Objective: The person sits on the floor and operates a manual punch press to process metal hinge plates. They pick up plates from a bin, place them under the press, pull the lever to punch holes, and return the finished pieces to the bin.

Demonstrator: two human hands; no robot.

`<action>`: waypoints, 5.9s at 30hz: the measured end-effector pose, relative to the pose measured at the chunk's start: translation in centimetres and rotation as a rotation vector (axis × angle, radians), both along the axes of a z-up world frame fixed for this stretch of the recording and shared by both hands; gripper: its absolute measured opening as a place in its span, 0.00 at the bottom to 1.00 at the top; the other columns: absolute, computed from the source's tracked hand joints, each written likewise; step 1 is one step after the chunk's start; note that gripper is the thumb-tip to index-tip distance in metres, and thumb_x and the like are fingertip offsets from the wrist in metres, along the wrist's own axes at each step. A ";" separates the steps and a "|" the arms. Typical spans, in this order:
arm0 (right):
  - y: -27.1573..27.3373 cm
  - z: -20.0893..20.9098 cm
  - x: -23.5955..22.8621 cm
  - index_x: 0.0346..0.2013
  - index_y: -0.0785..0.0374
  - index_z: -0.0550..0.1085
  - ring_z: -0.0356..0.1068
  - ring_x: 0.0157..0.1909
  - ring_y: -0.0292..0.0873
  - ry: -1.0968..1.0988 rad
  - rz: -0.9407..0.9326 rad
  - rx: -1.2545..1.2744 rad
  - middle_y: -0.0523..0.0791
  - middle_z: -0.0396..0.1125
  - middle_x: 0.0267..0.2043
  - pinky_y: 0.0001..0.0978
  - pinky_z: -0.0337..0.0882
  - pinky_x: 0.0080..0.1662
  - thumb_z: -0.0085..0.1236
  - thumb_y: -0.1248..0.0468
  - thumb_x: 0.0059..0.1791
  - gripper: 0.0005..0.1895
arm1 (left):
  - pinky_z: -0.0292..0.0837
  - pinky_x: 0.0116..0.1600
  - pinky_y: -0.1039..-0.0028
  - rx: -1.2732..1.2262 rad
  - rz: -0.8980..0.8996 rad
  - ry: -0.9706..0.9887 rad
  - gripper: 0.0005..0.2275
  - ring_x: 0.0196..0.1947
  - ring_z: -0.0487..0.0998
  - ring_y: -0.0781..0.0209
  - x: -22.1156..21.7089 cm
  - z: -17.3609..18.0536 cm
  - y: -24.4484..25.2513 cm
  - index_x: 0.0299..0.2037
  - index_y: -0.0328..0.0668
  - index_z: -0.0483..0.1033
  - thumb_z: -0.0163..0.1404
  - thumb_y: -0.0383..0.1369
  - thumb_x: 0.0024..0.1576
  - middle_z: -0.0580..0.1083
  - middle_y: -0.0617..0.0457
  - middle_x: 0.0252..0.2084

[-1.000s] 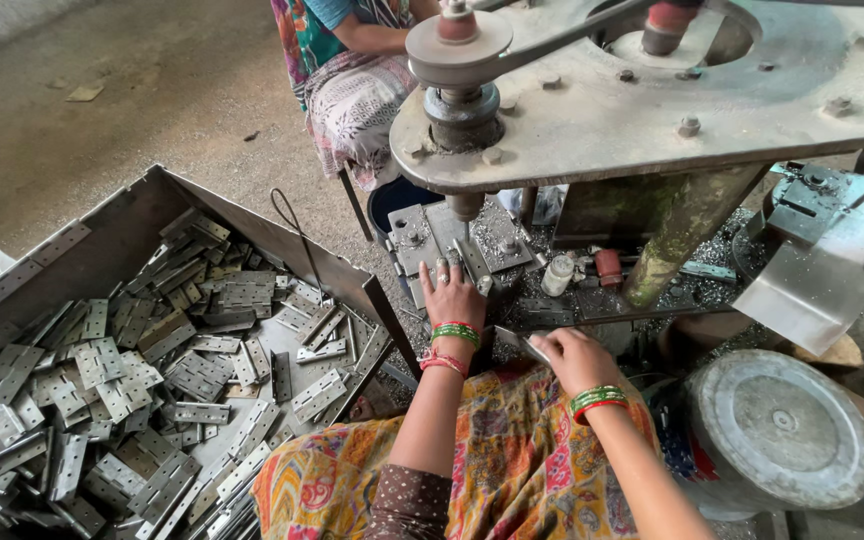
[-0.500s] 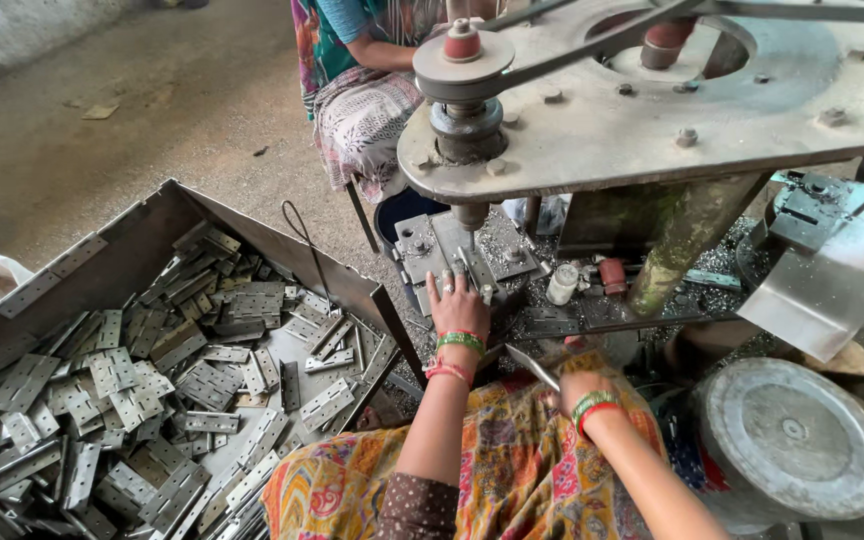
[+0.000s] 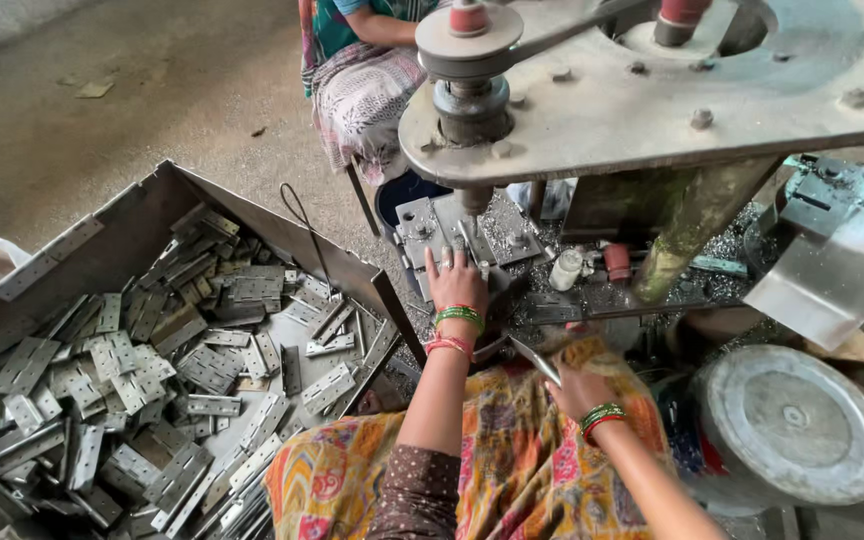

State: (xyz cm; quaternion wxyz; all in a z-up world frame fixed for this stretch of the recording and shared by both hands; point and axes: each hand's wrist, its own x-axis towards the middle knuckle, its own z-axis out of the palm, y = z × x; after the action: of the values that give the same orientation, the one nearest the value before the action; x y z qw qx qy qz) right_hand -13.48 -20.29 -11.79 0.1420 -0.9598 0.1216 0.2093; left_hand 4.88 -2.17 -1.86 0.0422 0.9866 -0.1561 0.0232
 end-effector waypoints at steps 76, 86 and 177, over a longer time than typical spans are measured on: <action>1.2 -1.6 -5.1 0.57 0.49 0.74 0.73 0.39 0.51 -0.955 -0.200 0.022 0.46 0.67 0.46 0.44 0.75 0.39 0.61 0.64 0.46 0.23 | 0.75 0.43 0.61 -0.406 0.172 -0.713 0.05 0.39 0.77 0.47 -2.8 1.6 16.7 0.41 0.37 0.71 0.52 0.30 0.63 0.75 0.43 0.48; 0.8 -0.6 -4.8 0.57 0.48 0.72 0.75 0.37 0.50 -0.907 -0.151 0.020 0.46 0.68 0.48 0.42 0.77 0.37 0.61 0.62 0.45 0.24 | 0.55 0.72 0.56 -0.056 -0.079 -0.312 0.21 0.63 0.70 0.51 -3.5 1.1 4.1 0.59 0.41 0.72 0.53 0.35 0.55 0.69 0.45 0.61; 3.4 9.7 -0.2 0.55 0.52 0.70 0.77 0.38 0.50 -0.559 -0.111 -0.128 0.45 0.74 0.46 0.41 0.77 0.35 0.58 0.48 0.49 0.23 | 0.25 0.74 0.48 0.153 -0.109 0.011 0.21 0.71 0.55 0.50 -1.1 3.0 0.3 0.58 0.57 0.76 0.40 0.48 0.58 0.56 0.46 0.76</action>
State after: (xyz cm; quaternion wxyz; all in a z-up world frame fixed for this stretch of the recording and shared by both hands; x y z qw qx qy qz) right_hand -13.73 -16.93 -2.07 0.1205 -0.9791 0.1430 -0.0796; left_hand 3.82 -1.92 1.10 -0.0313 0.9770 -0.2107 0.0035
